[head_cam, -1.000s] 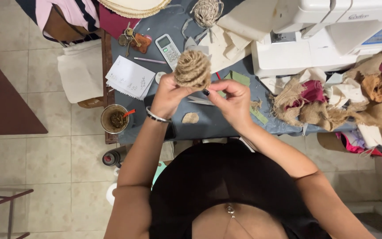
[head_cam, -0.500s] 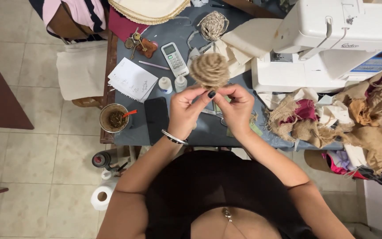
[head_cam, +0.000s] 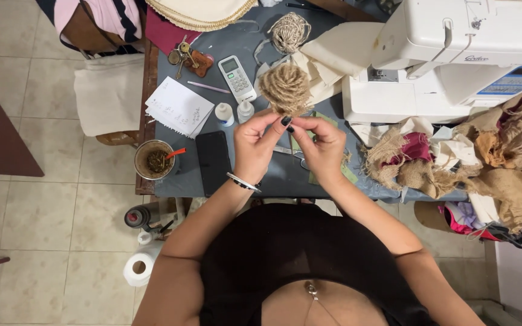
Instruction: Applying glue to burlap strips and rolling them to create decorative flowers.
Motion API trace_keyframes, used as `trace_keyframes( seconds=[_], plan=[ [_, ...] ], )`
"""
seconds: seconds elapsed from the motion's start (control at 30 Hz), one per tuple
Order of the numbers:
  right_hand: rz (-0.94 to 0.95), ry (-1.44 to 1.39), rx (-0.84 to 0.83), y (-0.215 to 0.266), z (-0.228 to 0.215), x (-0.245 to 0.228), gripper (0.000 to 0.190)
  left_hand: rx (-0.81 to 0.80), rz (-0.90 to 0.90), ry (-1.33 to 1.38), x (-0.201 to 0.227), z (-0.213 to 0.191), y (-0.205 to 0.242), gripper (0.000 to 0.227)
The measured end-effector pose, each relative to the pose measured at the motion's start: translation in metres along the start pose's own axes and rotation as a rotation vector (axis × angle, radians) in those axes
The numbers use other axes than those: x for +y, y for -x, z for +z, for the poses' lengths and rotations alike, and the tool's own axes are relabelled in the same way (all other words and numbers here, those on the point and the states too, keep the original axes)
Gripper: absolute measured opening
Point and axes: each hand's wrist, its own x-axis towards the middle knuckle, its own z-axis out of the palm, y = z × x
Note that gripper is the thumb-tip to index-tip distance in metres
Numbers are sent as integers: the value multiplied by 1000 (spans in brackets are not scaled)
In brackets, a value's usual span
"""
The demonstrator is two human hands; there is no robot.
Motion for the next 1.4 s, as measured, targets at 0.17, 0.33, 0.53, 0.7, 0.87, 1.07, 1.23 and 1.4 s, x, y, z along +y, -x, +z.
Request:
trace_keyframes(
  seconds=[0.17,0.33,0.53,0.7,0.87,1.07,1.23,1.4],
  plan=[
    [55,-31,-55,-5,-2,-9,16,-22,-2,75,-5,0,-3,7],
    [121,-120,-93,-6,0,-8,20,-46,-21,147,-21,-7,-5,7],
    [167,-141,-165,-9,-3,-11,41,-95,-48,179,-16,-11,-13,6],
    [145,-84,-139,-10,-4,-10,45,-183,-65,105,-18,-29,-19,9],
    [96,-4,-135,-11,-3,-12,43,-206,-65,176,29,-9,-34,9],
    [39,7,-73,-28,-2,-25,26,-155,-86,207,5,-12,-34,8],
    [-31,50,0,-31,-6,-10,18,-176,-80,208,20,-5,-36,7],
    [-149,72,34,-26,0,-10,10,-175,177,-145,12,-12,-37,6]
  ],
)
